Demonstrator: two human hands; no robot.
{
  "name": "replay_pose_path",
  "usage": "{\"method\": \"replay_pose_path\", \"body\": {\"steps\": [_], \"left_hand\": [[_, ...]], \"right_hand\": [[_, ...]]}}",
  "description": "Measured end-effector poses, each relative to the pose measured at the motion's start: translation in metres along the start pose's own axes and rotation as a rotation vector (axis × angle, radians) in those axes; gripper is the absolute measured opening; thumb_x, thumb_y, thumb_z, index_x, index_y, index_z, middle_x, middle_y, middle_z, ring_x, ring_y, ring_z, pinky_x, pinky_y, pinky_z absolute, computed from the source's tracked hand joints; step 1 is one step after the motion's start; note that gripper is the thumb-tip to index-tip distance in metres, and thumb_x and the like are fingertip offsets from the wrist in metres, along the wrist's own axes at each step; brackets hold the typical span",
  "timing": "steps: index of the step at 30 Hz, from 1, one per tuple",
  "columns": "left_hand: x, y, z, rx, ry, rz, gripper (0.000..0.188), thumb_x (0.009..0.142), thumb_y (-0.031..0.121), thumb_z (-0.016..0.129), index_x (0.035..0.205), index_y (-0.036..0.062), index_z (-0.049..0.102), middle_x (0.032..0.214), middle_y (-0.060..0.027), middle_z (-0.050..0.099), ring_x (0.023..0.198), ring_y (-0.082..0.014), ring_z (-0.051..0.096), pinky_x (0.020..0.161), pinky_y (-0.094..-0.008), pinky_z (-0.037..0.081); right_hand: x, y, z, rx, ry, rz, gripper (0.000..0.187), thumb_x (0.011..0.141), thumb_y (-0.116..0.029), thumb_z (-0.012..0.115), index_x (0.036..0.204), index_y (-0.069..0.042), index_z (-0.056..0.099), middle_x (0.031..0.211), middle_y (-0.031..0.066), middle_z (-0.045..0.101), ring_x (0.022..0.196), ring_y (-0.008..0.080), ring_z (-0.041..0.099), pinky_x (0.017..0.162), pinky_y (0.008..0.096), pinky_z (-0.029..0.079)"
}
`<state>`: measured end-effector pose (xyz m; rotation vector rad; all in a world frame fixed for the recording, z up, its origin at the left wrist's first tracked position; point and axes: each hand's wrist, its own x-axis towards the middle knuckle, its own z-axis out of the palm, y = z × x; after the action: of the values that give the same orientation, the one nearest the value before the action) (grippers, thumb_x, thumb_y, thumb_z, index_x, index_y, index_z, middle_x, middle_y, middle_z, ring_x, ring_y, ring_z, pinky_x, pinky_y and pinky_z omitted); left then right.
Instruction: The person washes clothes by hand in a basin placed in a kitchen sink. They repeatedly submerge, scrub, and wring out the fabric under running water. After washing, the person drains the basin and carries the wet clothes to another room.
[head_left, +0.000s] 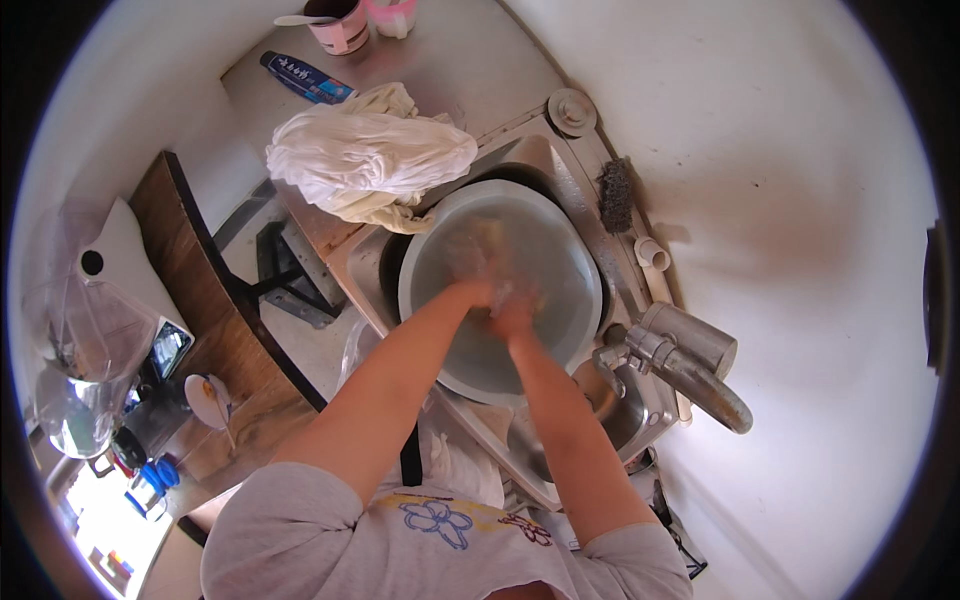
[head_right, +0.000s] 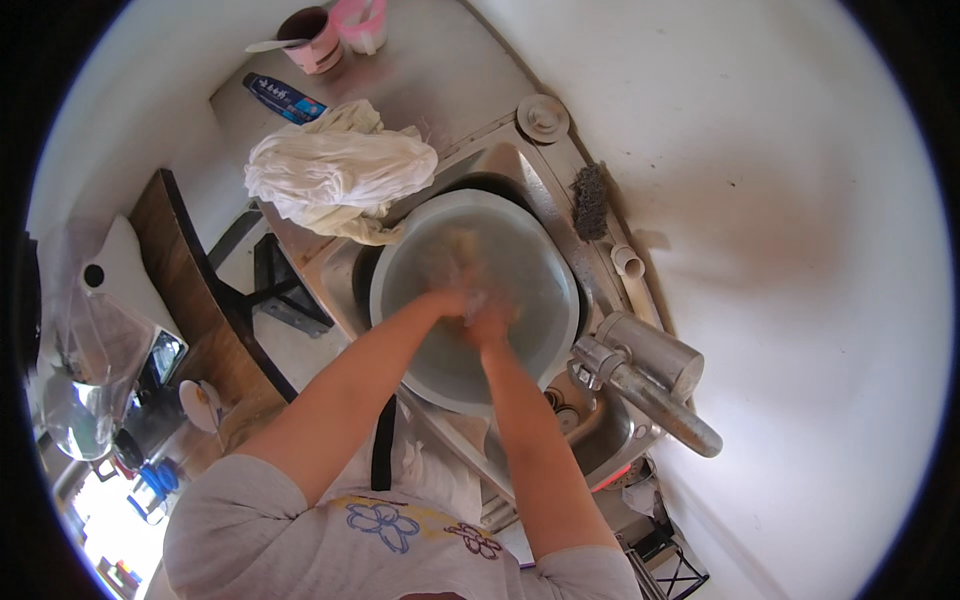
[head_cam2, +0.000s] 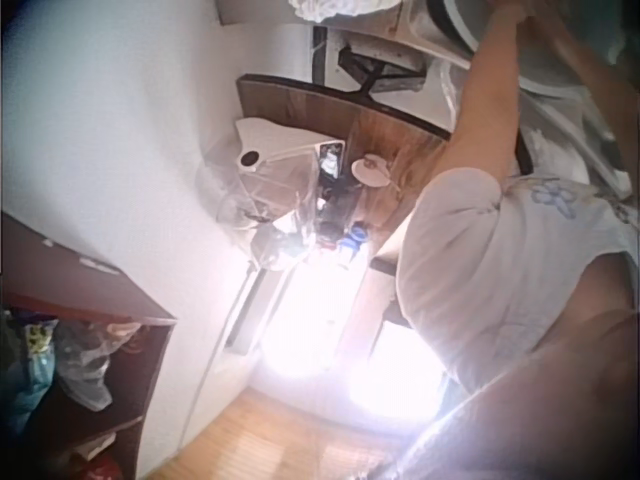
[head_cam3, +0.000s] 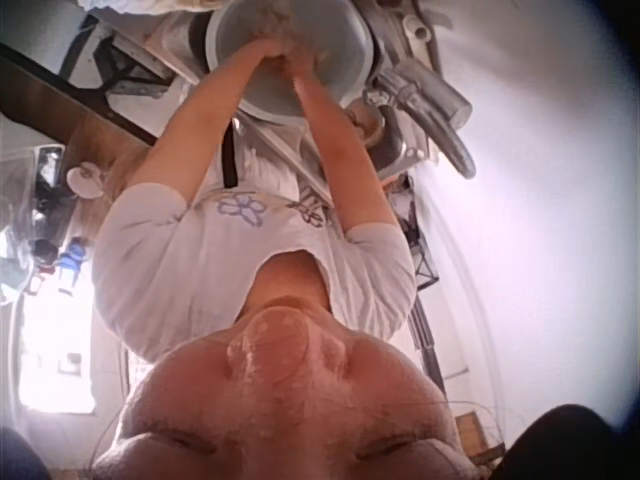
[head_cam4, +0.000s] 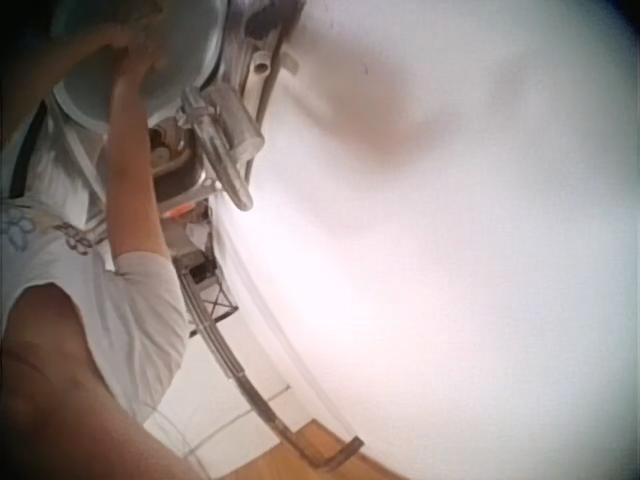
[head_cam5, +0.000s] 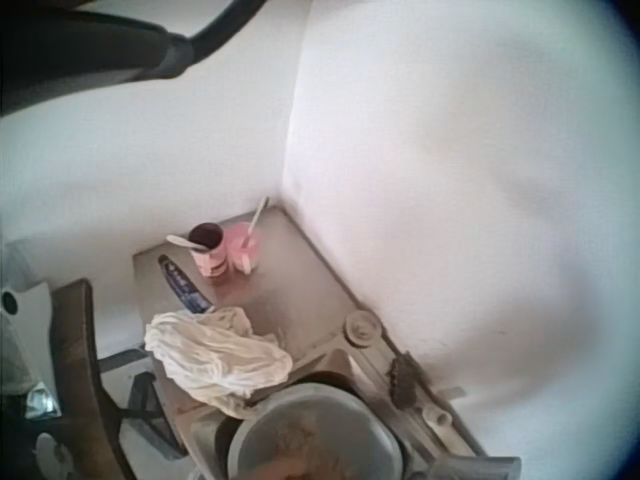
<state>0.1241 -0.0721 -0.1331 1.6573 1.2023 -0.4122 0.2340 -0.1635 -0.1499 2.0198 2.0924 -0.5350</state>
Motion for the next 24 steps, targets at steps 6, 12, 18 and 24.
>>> {"method": "replay_pose_path", "body": {"steps": [6, 12, 18, 24], "left_hand": [[0.021, -0.061, -0.016, -0.768, 0.193, 0.011, 0.092, 0.075, 0.051, 0.069, 0.148, 0.0227, 0.021, 0.147, -0.0230, 0.025, 0.132, -0.0393, 0.033, 0.105, -0.0470, 0.034], [-0.050, -0.019, -0.039, -1.820, -0.062, 0.035, 0.066, 0.084, 0.058, 0.059, 0.133, 0.0157, 0.047, 0.129, -0.0094, 0.054, 0.112, -0.0264, 0.057, 0.097, -0.0390, 0.046], [-0.078, 0.001, -0.056, -2.185, -0.580, 0.430, 0.062, 0.090, 0.062, 0.044, 0.128, 0.0129, 0.054, 0.123, -0.0076, 0.059, 0.109, -0.0248, 0.059, 0.094, -0.0408, 0.048], [-0.098, 0.036, -0.080, -2.090, -0.593, 0.311, 0.062, 0.091, 0.059, 0.046, 0.130, 0.0103, 0.051, 0.124, -0.0089, 0.058, 0.108, -0.0239, 0.059, 0.090, -0.0400, 0.052]], "right_hand": [[0.008, -0.016, -0.069, 0.729, 0.089, 0.306, 0.057, 0.070, -0.014, 0.073, 0.123, -0.004, 0.055, 0.115, 0.0208, 0.061, 0.108, 0.0345, 0.059, 0.090, 0.0390, 0.047], [-0.045, -0.065, -0.184, 0.978, 0.257, 0.188, 0.053, 0.072, 0.001, 0.063, 0.124, -0.003, 0.054, 0.113, 0.0157, 0.063, 0.106, 0.0267, 0.061, 0.092, 0.0332, 0.045], [-0.074, -0.073, -0.233, 0.968, 0.398, 0.133, 0.065, 0.072, 0.000, 0.059, 0.135, -0.005, 0.044, 0.126, 0.0172, 0.052, 0.117, 0.0256, 0.052, 0.099, 0.0342, 0.040], [-0.062, -0.101, -0.209, 0.700, 0.607, 0.034, 0.092, 0.073, -0.046, 0.074, 0.144, -0.007, 0.030, 0.147, 0.0267, 0.014, 0.136, 0.0426, 0.019, 0.109, 0.0474, 0.024]]}}
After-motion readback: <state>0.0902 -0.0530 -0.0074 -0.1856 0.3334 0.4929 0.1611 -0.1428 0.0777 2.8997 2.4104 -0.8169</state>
